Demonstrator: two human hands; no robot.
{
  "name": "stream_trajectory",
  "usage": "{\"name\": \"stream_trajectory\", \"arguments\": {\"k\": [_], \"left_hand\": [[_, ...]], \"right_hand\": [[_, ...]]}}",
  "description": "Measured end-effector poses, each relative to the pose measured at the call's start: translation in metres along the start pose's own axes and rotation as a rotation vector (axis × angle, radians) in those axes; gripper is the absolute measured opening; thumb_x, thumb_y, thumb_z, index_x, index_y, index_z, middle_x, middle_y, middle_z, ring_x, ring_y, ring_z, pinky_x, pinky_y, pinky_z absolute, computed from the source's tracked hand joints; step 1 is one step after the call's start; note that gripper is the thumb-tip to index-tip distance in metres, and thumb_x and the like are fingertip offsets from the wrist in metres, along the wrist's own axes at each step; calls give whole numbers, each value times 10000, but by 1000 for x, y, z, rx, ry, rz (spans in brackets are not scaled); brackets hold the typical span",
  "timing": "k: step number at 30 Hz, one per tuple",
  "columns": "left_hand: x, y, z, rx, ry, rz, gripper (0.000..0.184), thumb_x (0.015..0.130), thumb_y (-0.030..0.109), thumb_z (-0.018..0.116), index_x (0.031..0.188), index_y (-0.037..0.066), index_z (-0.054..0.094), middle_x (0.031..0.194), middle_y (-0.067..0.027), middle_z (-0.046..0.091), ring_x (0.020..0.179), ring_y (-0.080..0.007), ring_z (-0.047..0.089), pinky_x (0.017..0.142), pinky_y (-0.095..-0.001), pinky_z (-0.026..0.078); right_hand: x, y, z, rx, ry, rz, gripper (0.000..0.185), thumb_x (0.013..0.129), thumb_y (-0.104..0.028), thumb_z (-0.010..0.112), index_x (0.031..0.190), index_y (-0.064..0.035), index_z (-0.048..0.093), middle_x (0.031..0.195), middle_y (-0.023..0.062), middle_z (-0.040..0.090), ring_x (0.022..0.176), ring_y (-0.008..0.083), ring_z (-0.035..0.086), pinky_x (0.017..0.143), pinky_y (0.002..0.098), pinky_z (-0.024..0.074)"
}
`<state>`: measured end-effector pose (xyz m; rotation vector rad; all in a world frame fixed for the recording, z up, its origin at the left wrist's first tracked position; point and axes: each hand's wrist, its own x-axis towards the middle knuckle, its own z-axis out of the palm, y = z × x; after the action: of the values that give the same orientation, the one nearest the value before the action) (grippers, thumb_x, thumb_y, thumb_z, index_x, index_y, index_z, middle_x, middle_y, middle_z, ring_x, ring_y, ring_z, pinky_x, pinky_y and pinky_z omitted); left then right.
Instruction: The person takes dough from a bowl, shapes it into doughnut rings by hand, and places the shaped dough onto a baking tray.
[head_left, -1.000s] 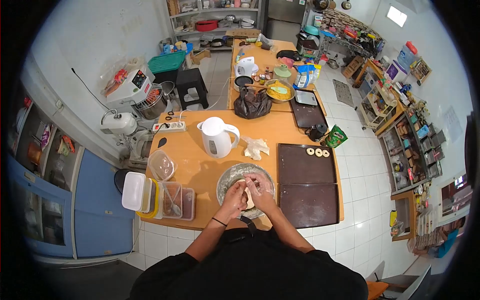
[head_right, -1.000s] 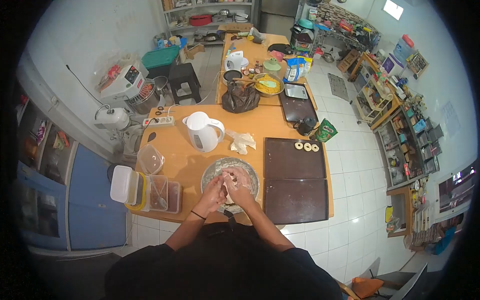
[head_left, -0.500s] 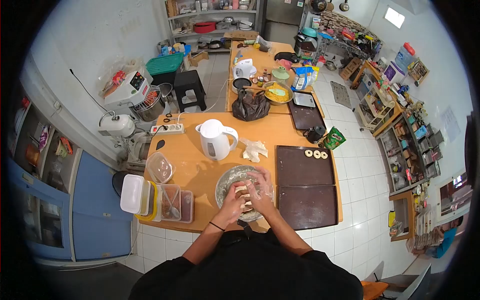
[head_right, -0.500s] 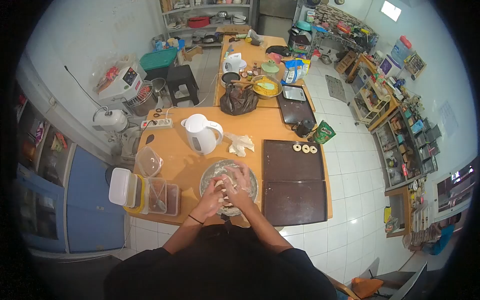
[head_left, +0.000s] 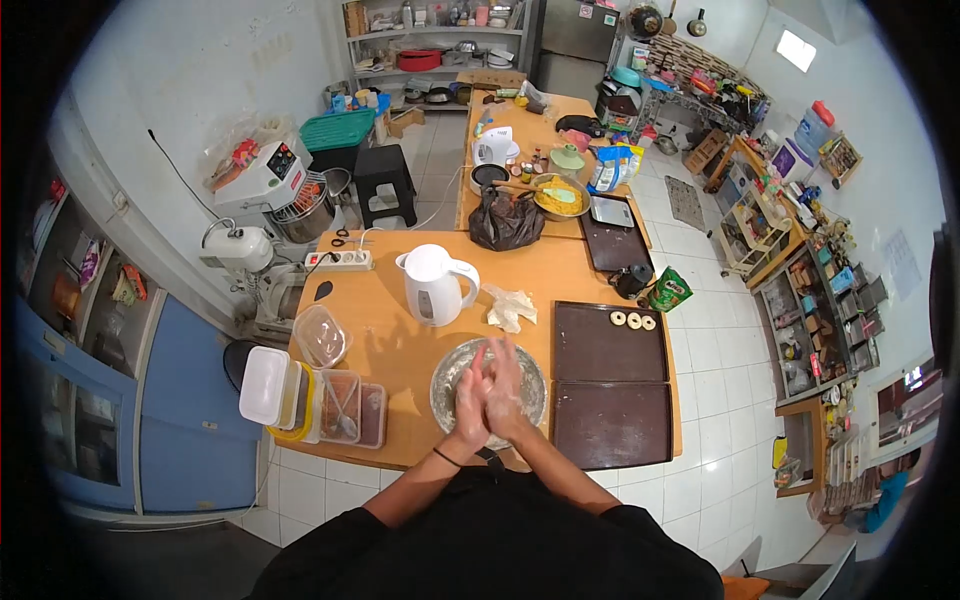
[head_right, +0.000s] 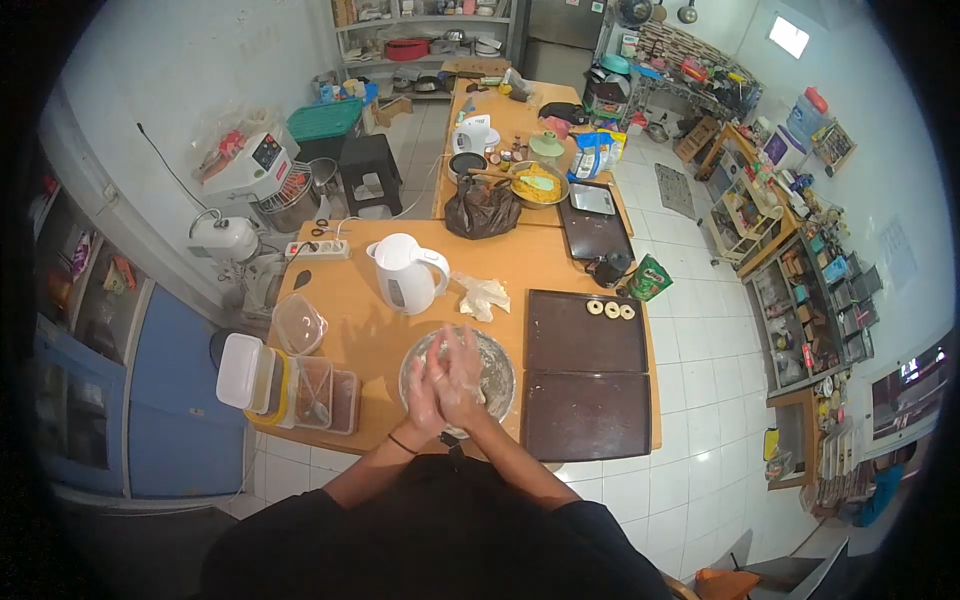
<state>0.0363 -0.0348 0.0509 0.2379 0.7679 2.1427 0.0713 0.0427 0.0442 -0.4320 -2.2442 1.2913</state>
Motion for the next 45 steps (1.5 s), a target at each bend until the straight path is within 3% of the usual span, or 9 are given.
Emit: {"name": "stream_trajectory", "arguments": {"k": [2,7,13,15,21,24,33,37,45], "left_hand": [[-12,-14,-1,22,-16,-4,708,983,603,236,1536,175,124,1532,-76,258,1398,-234,277,1152,-392,204],[-15,-14,-16,136,-293,221,799,920,720,235,1539,229,113,1512,-56,289,1383,-235,297,1130,-385,238],[1,5,-12,-141,176,-73,881,839,815,227,1505,238,218,1399,-102,366,1236,-252,402,1064,-422,314],[3,9,-3,-65,234,-23,901,822,827,220,1492,226,253,1354,-133,376,1296,-252,313,1069,-437,291],[1,3,-14,134,218,-33,756,910,710,228,1350,128,426,1316,-142,458,1113,-215,460,943,-420,380],[2,1,-18,137,254,-170,657,944,640,278,1237,91,488,1132,-104,549,1055,-212,497,910,-409,399],[1,-10,-32,269,261,-220,322,987,415,444,1087,132,562,984,-31,578,913,-155,574,779,-348,500],[-1,-7,-40,298,232,-264,286,1002,357,431,1107,119,548,956,-26,567,876,-158,586,734,-320,513],[1,-5,-49,276,219,-251,238,999,298,466,1112,106,550,1000,-30,598,936,-155,600,768,-307,503]], "right_hand": [[3,-5,-6,13,31,-20,798,946,-638,261,1500,-65,235,1546,257,129,1439,402,125,1145,490,112],[-22,-14,-6,64,-93,-217,654,946,-466,472,1433,-47,352,1499,292,206,1388,458,211,1117,556,168],[-32,-18,-14,-77,44,-245,464,943,-316,553,1283,-4,507,1333,291,447,1206,411,489,1003,488,394],[-34,-30,-22,-112,-94,142,320,943,-271,566,1134,-15,559,996,227,636,886,352,645,761,439,507],[-33,27,-15,503,-147,389,238,984,-259,500,858,-63,548,564,8,484,450,96,407,423,256,321],[-24,28,-26,921,-110,641,259,1000,-242,473,789,-102,527,578,-23,471,453,58,389,417,208,265],[-18,6,-22,611,-102,489,107,972,-186,555,924,-122,484,791,-8,535,667,50,491,520,208,395],[-18,11,-22,928,-142,622,158,925,-72,501,1077,-111,482,866,-21,536,707,60,506,519,205,400],[-22,28,-14,569,-98,490,170,1002,-243,499,1045,-86,548,686,-45,464,558,43,422,491,199,344]]}}
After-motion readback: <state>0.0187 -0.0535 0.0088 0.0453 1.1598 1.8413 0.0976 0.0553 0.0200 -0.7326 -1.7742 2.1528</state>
